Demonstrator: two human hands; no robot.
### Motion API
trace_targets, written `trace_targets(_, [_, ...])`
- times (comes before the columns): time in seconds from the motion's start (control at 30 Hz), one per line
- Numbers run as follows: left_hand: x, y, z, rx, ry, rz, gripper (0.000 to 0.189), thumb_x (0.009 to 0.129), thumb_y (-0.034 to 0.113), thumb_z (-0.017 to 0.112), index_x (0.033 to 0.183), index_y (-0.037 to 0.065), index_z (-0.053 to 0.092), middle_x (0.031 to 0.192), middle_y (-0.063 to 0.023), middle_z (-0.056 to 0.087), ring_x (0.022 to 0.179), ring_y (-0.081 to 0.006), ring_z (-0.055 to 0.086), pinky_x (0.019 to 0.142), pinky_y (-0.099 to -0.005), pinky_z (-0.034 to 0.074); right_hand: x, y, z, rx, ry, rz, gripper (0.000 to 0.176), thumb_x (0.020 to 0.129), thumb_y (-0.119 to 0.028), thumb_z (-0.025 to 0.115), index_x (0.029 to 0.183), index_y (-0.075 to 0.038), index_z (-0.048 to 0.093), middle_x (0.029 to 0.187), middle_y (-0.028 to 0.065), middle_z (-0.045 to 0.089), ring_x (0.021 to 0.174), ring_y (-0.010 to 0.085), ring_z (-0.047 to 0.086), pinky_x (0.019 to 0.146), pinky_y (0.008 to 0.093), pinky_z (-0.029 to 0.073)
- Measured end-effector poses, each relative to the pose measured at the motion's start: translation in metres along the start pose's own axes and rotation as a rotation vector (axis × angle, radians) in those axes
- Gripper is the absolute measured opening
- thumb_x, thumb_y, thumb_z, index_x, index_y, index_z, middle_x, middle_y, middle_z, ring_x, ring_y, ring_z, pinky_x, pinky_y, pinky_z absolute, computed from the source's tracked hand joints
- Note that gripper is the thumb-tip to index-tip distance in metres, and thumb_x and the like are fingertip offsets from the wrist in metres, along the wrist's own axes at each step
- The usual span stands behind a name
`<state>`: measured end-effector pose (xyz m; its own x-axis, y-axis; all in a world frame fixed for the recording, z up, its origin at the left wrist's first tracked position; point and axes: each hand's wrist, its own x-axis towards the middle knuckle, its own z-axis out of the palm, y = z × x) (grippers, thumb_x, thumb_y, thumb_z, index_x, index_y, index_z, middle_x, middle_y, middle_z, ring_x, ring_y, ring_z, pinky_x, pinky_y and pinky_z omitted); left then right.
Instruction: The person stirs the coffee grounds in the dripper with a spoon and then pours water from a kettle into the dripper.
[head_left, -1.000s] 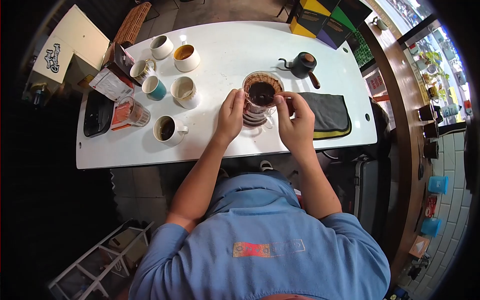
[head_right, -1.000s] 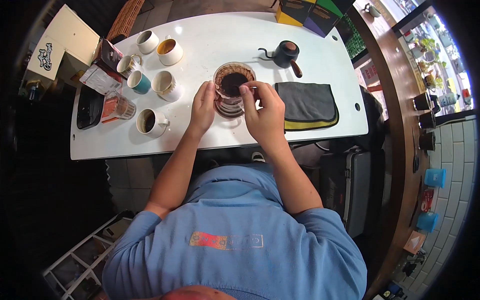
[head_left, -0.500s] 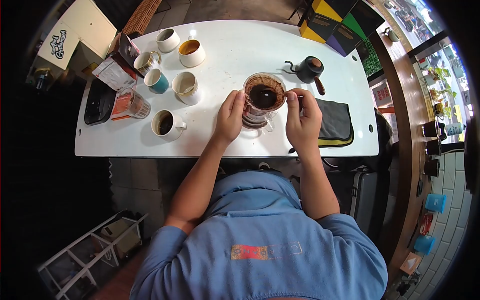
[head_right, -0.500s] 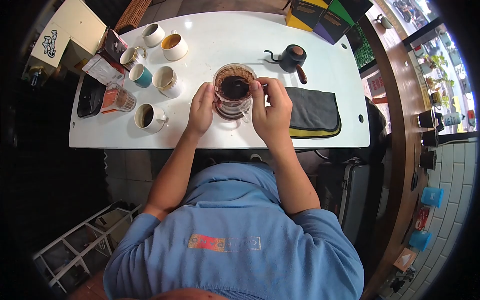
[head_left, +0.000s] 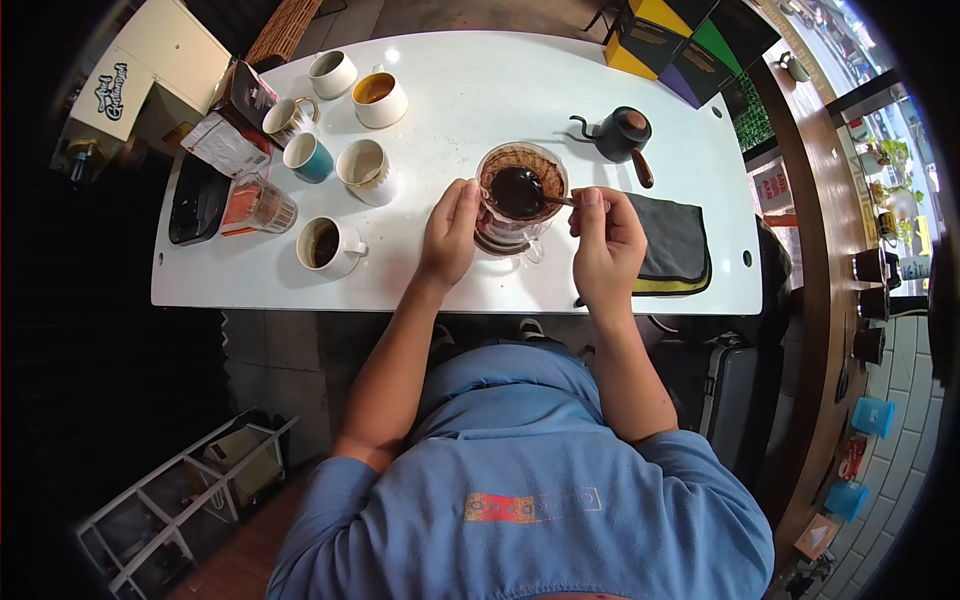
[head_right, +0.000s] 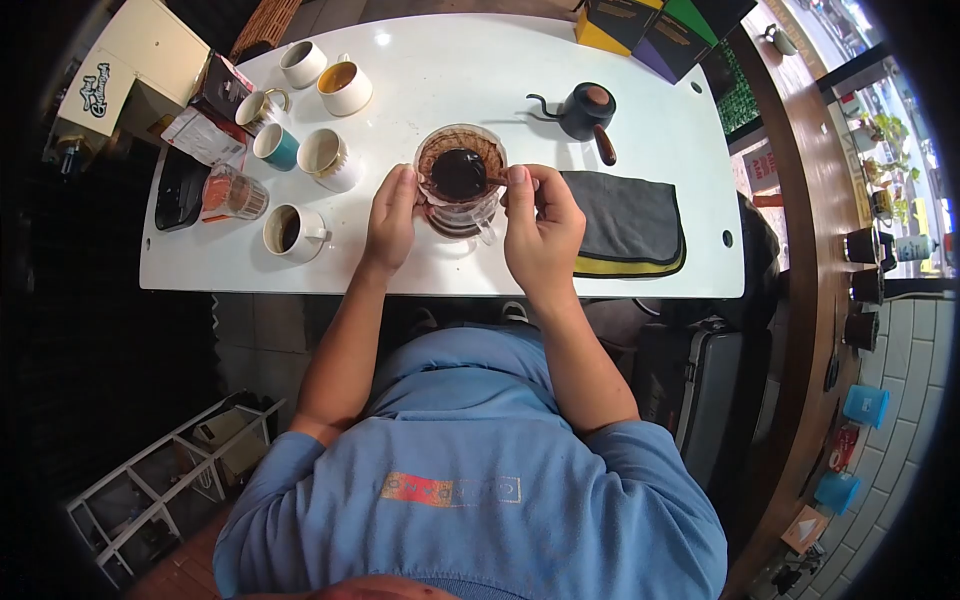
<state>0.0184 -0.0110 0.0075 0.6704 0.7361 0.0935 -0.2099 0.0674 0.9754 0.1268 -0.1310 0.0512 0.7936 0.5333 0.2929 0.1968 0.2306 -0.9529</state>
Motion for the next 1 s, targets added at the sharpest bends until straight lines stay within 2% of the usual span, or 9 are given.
trace_targets(0.27, [0.0, 0.0, -0.001, 0.01, -0.013, 0.022, 0.031, 0.099, 0.025, 0.032, 0.083, 0.004, 0.049, 0.071, 0.001, 0.046, 0.066, -0.006, 0.042, 0.062, -0.0208, 0.037, -0.003, -0.021, -0.013, -0.124, -0.127, -0.266, 0.006, 0.084, -0.004, 0.059, 0.083, 0.001, 0.062, 0.073, 0.0067, 0.062, 0.061, 0.0115, 0.054, 0.055, 0.0214, 0.041])
trace_targets(0.33, [-0.001, 0.001, 0.001, -0.001, -0.007, 0.015, 0.031, 0.099, 0.025, 0.032, 0.083, 0.005, 0.049, 0.072, 0.0008, 0.046, 0.067, -0.0061, 0.043, 0.062, -0.0208, 0.037, -0.002, -0.025, -0.015, -0.265, -0.207, -0.401, 0.003, 0.081, -0.002, 0.061, 0.083, 0.0, 0.063, 0.074, 0.0085, 0.062, 0.06, 0.0139, 0.054, 0.055, 0.022, 0.041])
trace_targets(0.63, [-0.001, -0.003, -0.001, -0.02, -0.012, 0.0, 0.03, 0.098, 0.025, 0.032, 0.084, 0.005, 0.049, 0.072, 0.001, 0.046, 0.067, -0.0063, 0.043, 0.063, -0.0207, 0.038, 0.005, -0.018, -0.011, -0.388, -0.234, -0.33, 0.003, 0.08, -0.002, 0.062, 0.082, 0.0, 0.062, 0.069, 0.0086, 0.059, 0.056, 0.0144, 0.053, 0.052, 0.0242, 0.041])
trace_targets(0.8, [-0.001, 0.001, 0.0, 0.008, 0.004, 0.001, 0.029, 0.098, 0.025, 0.033, 0.084, 0.005, 0.049, 0.072, 0.0009, 0.046, 0.066, -0.0063, 0.043, 0.063, -0.0206, 0.038, 0.013, -0.018, -0.014, -0.262, -0.167, -0.371, 0.005, 0.082, -0.003, 0.06, 0.083, 0.001, 0.062, 0.069, 0.0082, 0.059, 0.057, 0.0149, 0.052, 0.052, 0.0235, 0.039])
trace_targets(1.0, [0.0, 0.0, 0.001, -0.017, 0.007, -0.027, 0.03, 0.098, 0.025, 0.033, 0.083, 0.005, 0.049, 0.071, 0.0011, 0.047, 0.065, -0.0059, 0.043, 0.062, -0.0205, 0.038, 0.023, -0.026, -0.011, -0.397, -0.262, -0.395, 0.005, 0.082, -0.004, 0.061, 0.084, 0.001, 0.062, 0.071, 0.009, 0.059, 0.058, 0.0151, 0.055, 0.054, 0.0251, 0.043])
